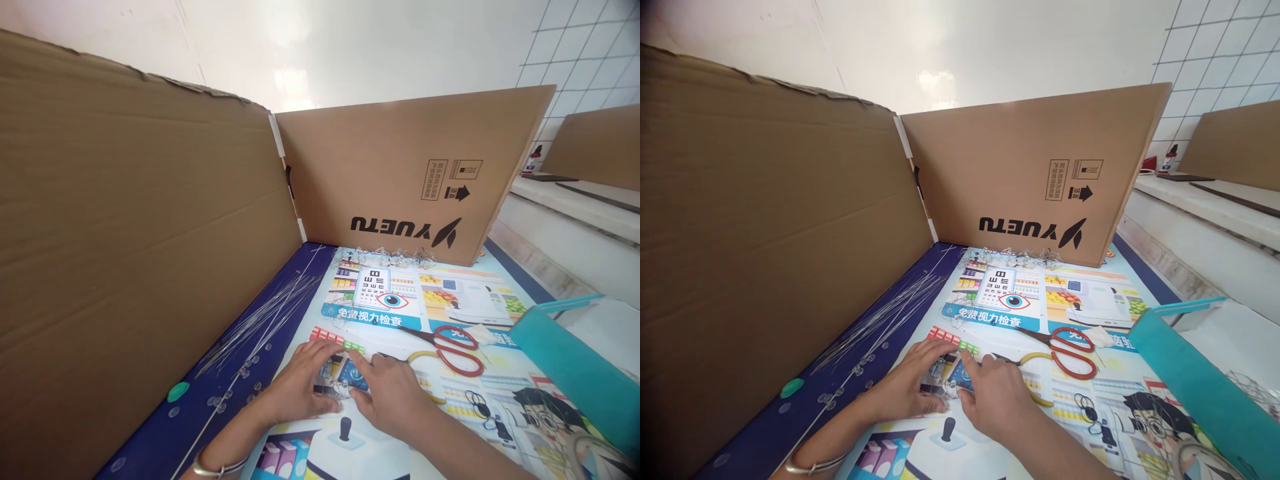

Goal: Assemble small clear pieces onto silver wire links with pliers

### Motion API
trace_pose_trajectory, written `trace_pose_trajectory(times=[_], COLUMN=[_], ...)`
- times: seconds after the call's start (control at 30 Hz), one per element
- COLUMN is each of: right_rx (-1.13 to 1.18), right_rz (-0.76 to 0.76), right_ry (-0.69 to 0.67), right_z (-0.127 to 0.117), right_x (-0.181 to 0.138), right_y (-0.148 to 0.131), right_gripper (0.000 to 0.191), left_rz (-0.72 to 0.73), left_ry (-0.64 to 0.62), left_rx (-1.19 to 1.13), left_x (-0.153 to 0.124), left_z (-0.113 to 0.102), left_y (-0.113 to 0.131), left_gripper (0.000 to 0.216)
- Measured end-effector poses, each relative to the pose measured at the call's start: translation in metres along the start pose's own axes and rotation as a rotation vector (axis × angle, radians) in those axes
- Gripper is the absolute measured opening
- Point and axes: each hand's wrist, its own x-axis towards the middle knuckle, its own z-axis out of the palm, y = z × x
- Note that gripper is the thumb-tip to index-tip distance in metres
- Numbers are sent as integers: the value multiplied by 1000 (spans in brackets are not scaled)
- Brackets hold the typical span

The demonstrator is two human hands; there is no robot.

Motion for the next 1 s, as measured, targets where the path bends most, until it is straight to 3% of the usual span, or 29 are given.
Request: trace_pose_trajectory(times=[0.57,0.8,1.0], right_rx=[47,74,55], right_rz=[31,38,11], right_ry=[-19,16,15], right_z=[2,7,7], right_x=[1,0,-2], right_y=[1,1,2], right_gripper=[56,61,57], left_rz=[22,9,11], left_ry=[26,23,-9], left_rx=[-25,-8,21], left_x=[0,-1,0], left_z=[0,3,3], left_y=[1,-4,-4], left_gripper=[65,89,91])
